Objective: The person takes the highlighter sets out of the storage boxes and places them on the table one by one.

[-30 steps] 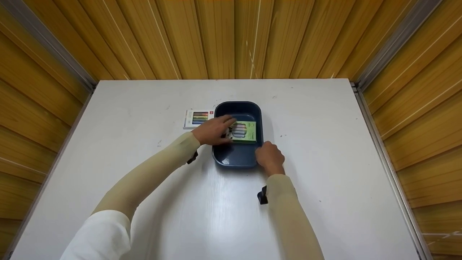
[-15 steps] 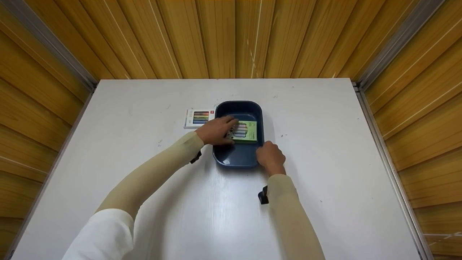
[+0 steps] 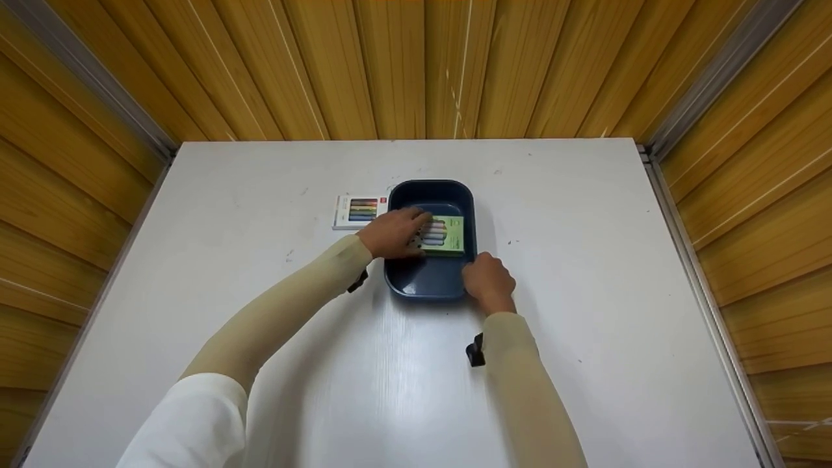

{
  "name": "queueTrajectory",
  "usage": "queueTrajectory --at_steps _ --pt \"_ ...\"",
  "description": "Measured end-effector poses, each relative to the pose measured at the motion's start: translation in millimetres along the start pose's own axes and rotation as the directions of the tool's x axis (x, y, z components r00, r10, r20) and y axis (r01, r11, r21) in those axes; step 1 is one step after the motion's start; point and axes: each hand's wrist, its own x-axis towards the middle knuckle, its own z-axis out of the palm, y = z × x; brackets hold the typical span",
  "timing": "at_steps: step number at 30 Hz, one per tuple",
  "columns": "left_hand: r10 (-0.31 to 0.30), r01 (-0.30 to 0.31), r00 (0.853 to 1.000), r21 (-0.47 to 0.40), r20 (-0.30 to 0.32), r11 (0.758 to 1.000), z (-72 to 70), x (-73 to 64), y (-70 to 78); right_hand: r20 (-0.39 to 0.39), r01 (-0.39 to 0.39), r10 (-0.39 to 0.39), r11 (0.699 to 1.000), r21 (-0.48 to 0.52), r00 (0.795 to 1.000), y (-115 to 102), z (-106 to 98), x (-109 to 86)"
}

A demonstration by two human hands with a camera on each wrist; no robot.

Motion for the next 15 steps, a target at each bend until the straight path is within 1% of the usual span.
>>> queueTrajectory --at_steps 5,15 --pt "-0.005 0.005 1.000 0.011 0.003 1.000 1.1 3.2 0.9 -0.007 -0.001 0.001 1.000 -0.003 1.000 0.5 -0.8 0.6" --pt "-0.008 0.008 1.000 0.031 0.011 0.999 4.5 6.2 1.9 0.006 -0.005 0.004 1.000 0.025 1.000 1.9 1.1 0.7"
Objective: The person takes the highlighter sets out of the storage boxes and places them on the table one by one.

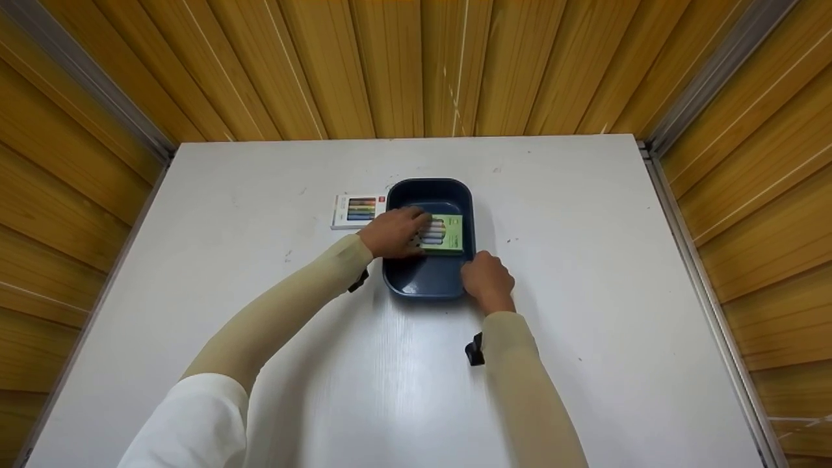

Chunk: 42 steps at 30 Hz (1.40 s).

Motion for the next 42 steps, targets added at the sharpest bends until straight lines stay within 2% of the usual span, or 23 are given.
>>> queueTrajectory --at_steps 10,21,42 --pt "0.001 -0.001 1.000 0.000 0.014 1.000 -0.5 -3.0 0.0 -0.005 0.002 -0.002 1.000 0.006 1.000 0.8 1.1 0.4" --pt "0.036 -0.036 0.999 -0.002 -0.038 0.999 1.9 -4.2 -2.2 -0.005 0.006 -0.006 1.000 -0.011 1.000 -1.0 0.0 -0.5" --pt "0.064 -0.061 0.995 0.037 -0.078 0.997 -3.3 -5.9 -1.2 -0.013 0.008 -0.008 1.000 -0.009 1.000 -1.4 -0.9 -1.5"
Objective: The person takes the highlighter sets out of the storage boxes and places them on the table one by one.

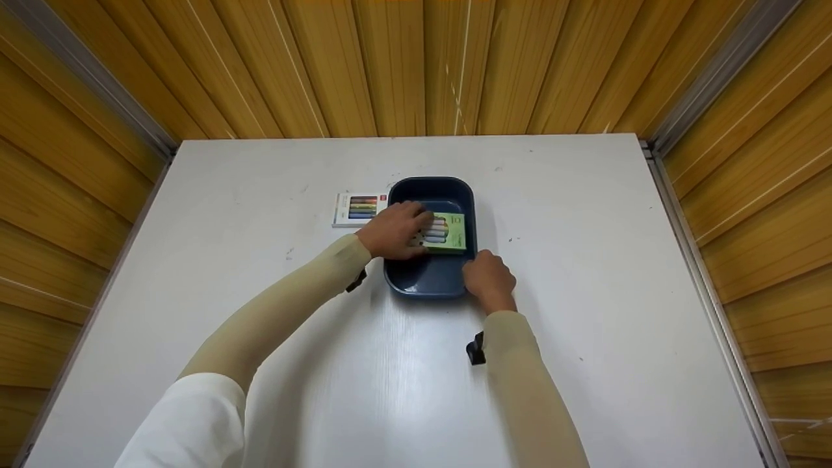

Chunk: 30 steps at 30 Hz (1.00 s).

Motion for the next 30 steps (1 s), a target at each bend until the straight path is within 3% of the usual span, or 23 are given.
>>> queueTrajectory --at_steps 11,30 --pt "-0.007 0.007 1.000 -0.008 0.002 1.000 1.0 0.2 -0.8 0.002 0.002 -0.002 1.000 -0.006 1.000 0.8 1.7 2.5" --pt "0.015 -0.014 0.998 0.016 -0.063 1.000 -2.8 -6.3 -1.9 0.025 0.010 -0.010 1.000 -0.008 1.000 0.6 -0.8 1.4"
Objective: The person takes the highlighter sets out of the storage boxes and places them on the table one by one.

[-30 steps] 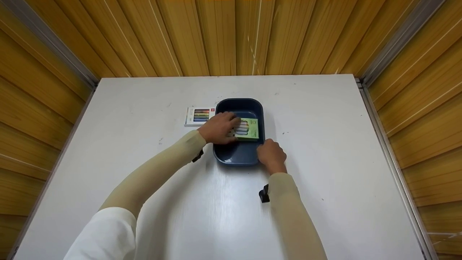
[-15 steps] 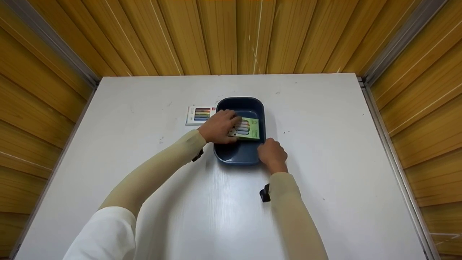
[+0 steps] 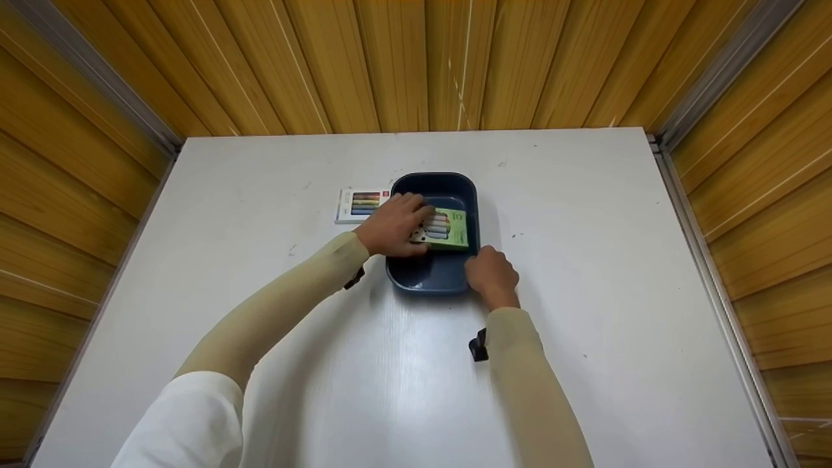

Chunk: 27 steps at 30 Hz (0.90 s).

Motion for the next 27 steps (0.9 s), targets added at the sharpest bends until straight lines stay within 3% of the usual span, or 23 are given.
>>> queueTrajectory --at_steps 27 --pt "0.050 -0.050 0.999 -0.009 -0.020 0.999 -11.3 -8.9 -1.4 -0.004 -0.001 0.001 1.000 -0.007 1.000 1 1 1.0"
